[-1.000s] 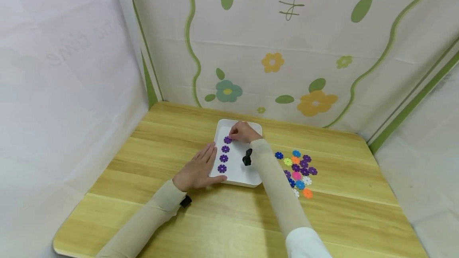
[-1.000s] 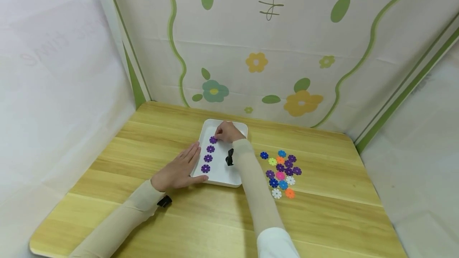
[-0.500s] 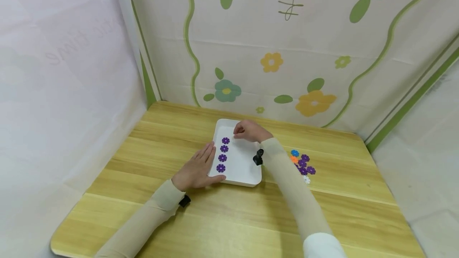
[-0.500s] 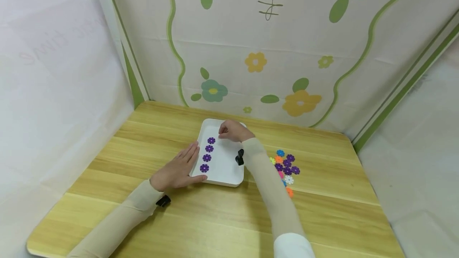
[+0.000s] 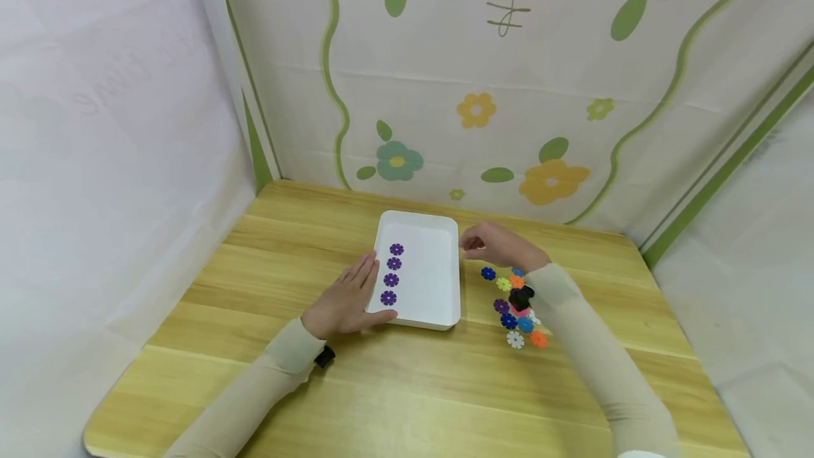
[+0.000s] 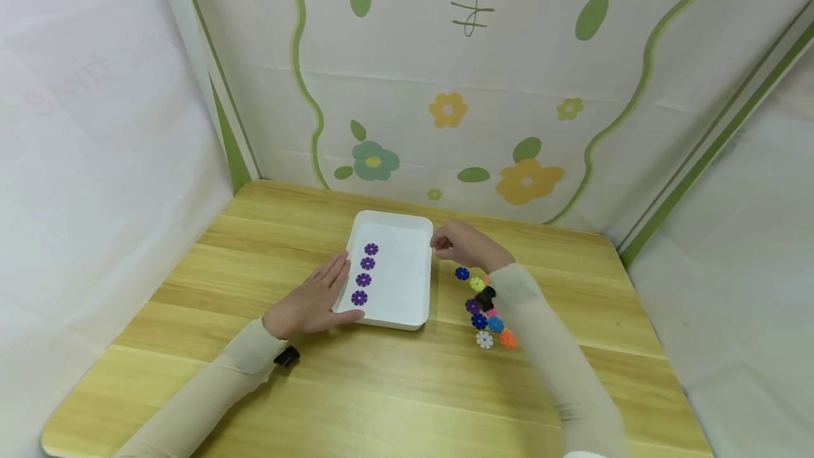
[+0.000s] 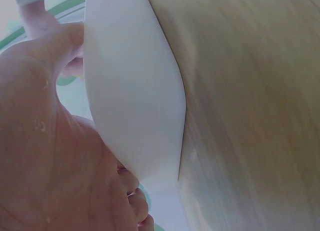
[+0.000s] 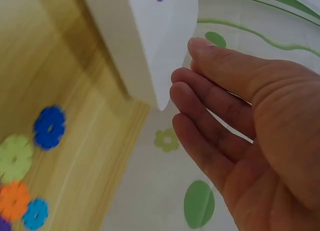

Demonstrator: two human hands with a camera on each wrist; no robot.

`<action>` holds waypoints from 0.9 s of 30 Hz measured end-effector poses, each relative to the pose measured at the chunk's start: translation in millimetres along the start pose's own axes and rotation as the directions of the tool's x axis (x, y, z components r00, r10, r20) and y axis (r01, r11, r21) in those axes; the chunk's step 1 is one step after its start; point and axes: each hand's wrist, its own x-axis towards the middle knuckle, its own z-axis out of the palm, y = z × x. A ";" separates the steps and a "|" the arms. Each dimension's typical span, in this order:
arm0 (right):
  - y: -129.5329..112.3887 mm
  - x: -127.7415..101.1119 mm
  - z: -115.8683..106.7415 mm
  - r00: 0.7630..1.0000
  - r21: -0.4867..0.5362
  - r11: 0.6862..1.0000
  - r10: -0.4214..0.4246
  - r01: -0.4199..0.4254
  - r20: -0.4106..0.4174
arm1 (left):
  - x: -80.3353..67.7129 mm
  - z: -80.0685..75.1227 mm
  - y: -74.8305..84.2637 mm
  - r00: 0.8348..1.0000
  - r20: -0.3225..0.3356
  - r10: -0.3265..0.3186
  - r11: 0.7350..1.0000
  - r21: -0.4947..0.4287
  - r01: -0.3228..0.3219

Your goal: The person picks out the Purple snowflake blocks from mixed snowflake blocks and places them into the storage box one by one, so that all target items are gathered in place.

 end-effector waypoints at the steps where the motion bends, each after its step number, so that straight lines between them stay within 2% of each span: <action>1: 3.1 -7.0 0.6 1.000 -0.023 1.000 -0.004 0.004 0.000 | -0.2 0.2 -0.3 1.000 0.001 0.001 1.000 -0.001 -0.001; 8: 19.2 -53.2 9.6 0.999 -0.082 0.997 0.019 -0.016 0.040 | -1.2 1.7 -1.3 1.000 0.003 0.005 1.000 -0.004 -0.005; 14: 32.1 -79.3 27.5 0.998 -0.082 0.996 0.021 -0.016 0.057 | -2.2 0.6 -0.8 1.000 0.004 -0.001 1.000 -0.023 0.001; 20: 42.9 -92.6 45.6 1.000 -0.041 0.999 0.008 -0.007 0.024 | -1.8 -0.4 0.0 1.000 0.000 0.001 0.999 -0.032 -0.001; 27: 48.0 -95.1 56.1 0.999 -0.018 0.999 0.028 -0.028 0.018 | -1.1 -2.0 2.2 1.000 -0.002 0.003 1.000 -0.020 -0.003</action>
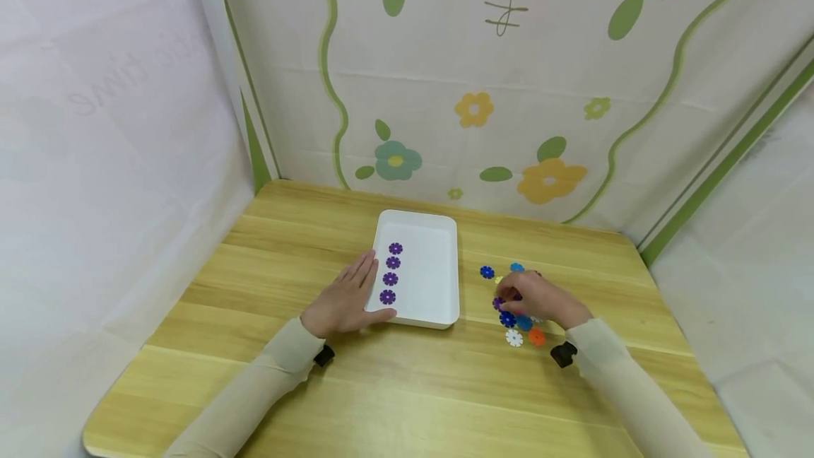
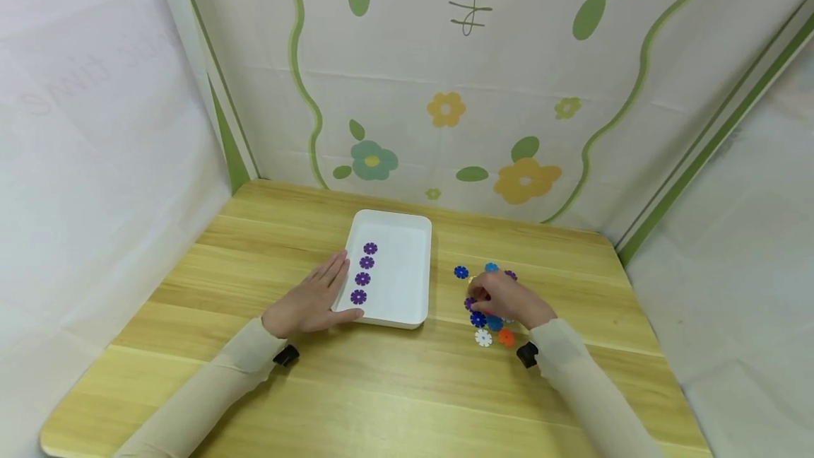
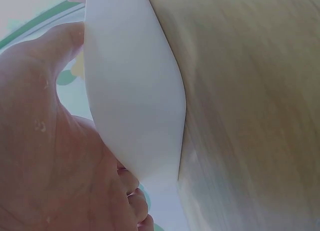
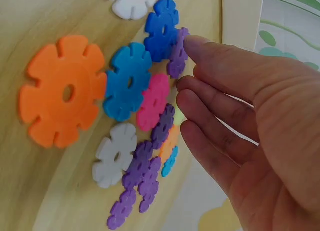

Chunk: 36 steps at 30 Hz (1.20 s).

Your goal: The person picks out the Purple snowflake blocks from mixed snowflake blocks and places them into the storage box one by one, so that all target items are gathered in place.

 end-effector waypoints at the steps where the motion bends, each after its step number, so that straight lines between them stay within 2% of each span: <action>1: 0.3 0.6 0.6 1.000 -0.006 1.000 0.000 0.000 -0.003 | -0.1 -0.5 0.4 1.000 0.002 -0.001 1.000 0.001 0.001; 6: 0.9 3.7 1.1 1.000 -0.018 1.000 -0.003 0.004 0.011 | -1.5 -3.0 2.2 1.000 0.013 -0.008 1.000 -0.006 0.008; 14: 4.8 9.6 1.0 0.998 0.100 0.994 0.029 -0.035 0.059 | -1.1 -3.3 3.6 1.000 0.019 -0.011 1.000 -0.006 0.011; 24: 10.5 20.2 -1.7 0.988 0.165 0.983 0.062 -0.085 0.145 | -1.4 -2.4 2.4 1.000 0.016 -0.013 1.000 0.005 0.013; 29: 8.2 16.7 0.7 0.991 0.143 0.987 0.058 -0.074 0.117 | -0.3 0.9 1.1 1.000 0.022 -0.009 1.000 0.008 0.009; 36: 4.6 12.6 -0.9 0.997 0.055 0.997 0.045 -0.048 0.057 | -0.2 -0.1 1.4 1.000 0.009 -0.008 1.000 -0.008 0.008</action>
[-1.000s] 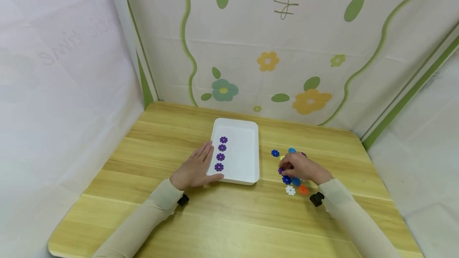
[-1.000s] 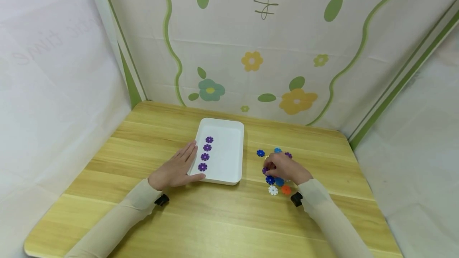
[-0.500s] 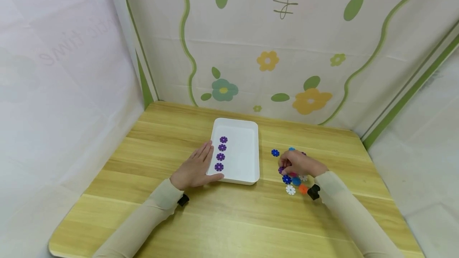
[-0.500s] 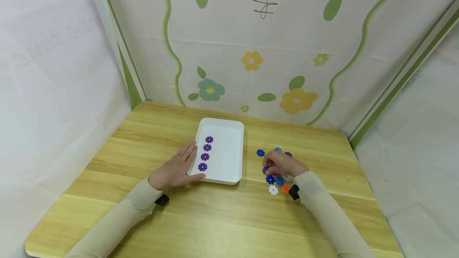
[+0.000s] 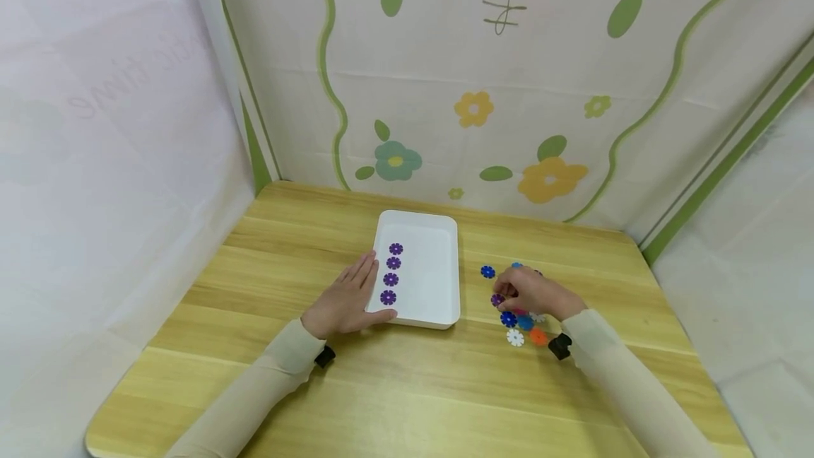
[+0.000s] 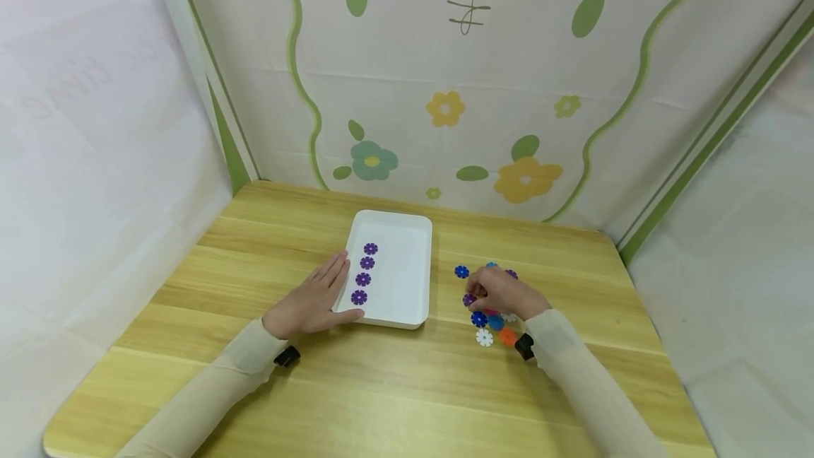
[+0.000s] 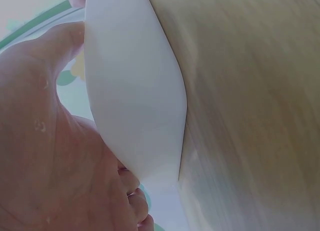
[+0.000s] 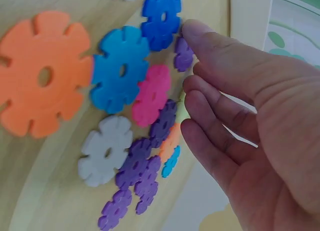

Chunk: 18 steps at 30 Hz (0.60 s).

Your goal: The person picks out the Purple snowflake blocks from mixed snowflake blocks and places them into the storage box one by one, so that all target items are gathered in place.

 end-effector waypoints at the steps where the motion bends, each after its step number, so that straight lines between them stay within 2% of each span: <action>1: 0.0 0.0 -0.4 1.000 -0.005 1.000 -0.003 0.003 -0.001 | 0.0 -0.3 -0.1 1.000 -0.002 0.001 1.000 -0.001 -0.001; 7: 2.4 3.1 -0.7 1.000 0.006 1.000 -0.015 0.015 0.010 | 0.1 -0.9 -0.7 1.000 -0.008 0.007 1.000 0.002 -0.007; 10: 3.9 5.4 -1.7 1.000 0.012 1.000 0.007 -0.007 0.007 | 0.2 -1.2 -0.8 1.000 -0.010 0.006 1.000 0.005 -0.006; 14: 4.2 7.0 -4.9 0.999 0.062 0.997 0.039 -0.040 0.023 | -0.5 -2.2 0.3 1.000 -0.002 0.005 1.000 0.003 -0.005; 18: 3.1 9.2 -10.2 1.000 0.116 0.993 0.016 -0.018 0.019 | -1.1 -3.2 1.3 1.000 0.006 0.000 1.000 -0.003 0.000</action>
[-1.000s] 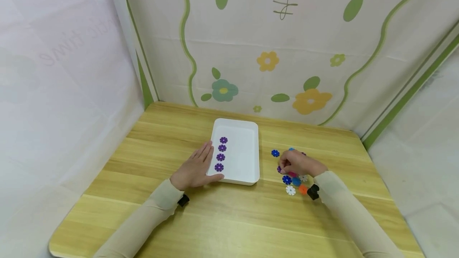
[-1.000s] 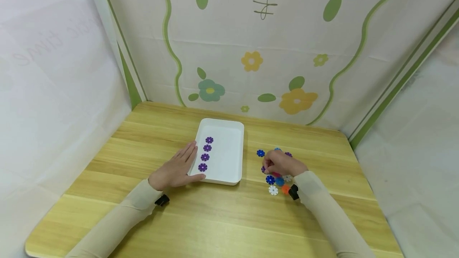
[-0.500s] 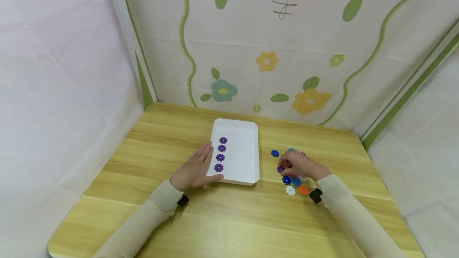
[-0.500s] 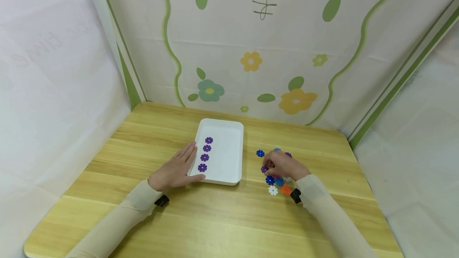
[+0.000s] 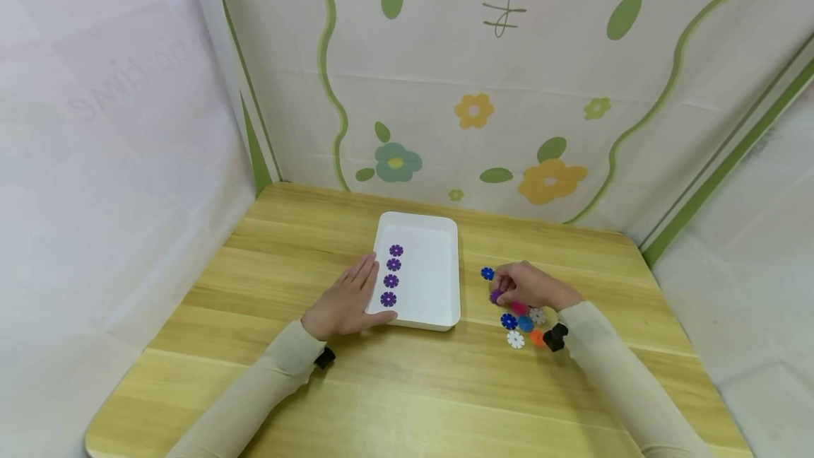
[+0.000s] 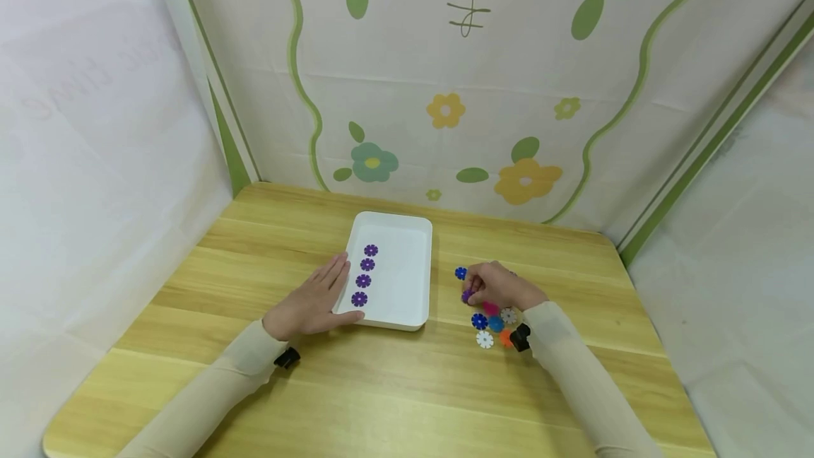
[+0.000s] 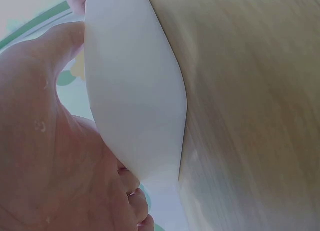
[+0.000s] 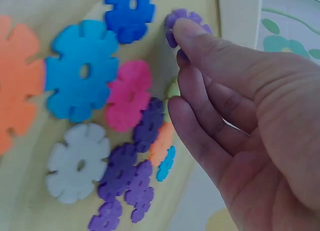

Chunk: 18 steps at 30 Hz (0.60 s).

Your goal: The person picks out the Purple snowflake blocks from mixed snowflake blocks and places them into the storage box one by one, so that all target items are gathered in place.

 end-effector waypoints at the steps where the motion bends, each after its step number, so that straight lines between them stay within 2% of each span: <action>1: -0.5 1.0 -1.7 1.000 0.001 1.000 -0.005 0.005 -0.006 | -0.1 0.0 0.0 1.000 -0.001 -0.001 1.000 0.000 0.001; 8: -8.6 12.7 -18.9 0.998 -0.069 0.997 -0.025 0.022 -0.049 | -1.1 -0.5 -0.5 1.000 -0.003 -0.002 1.000 -0.002 0.002; 18: -32.8 43.5 -46.1 0.997 -0.051 0.999 -0.017 0.013 -0.073 | -1.4 -0.5 -0.2 1.000 -0.005 0.002 1.000 -0.004 -0.002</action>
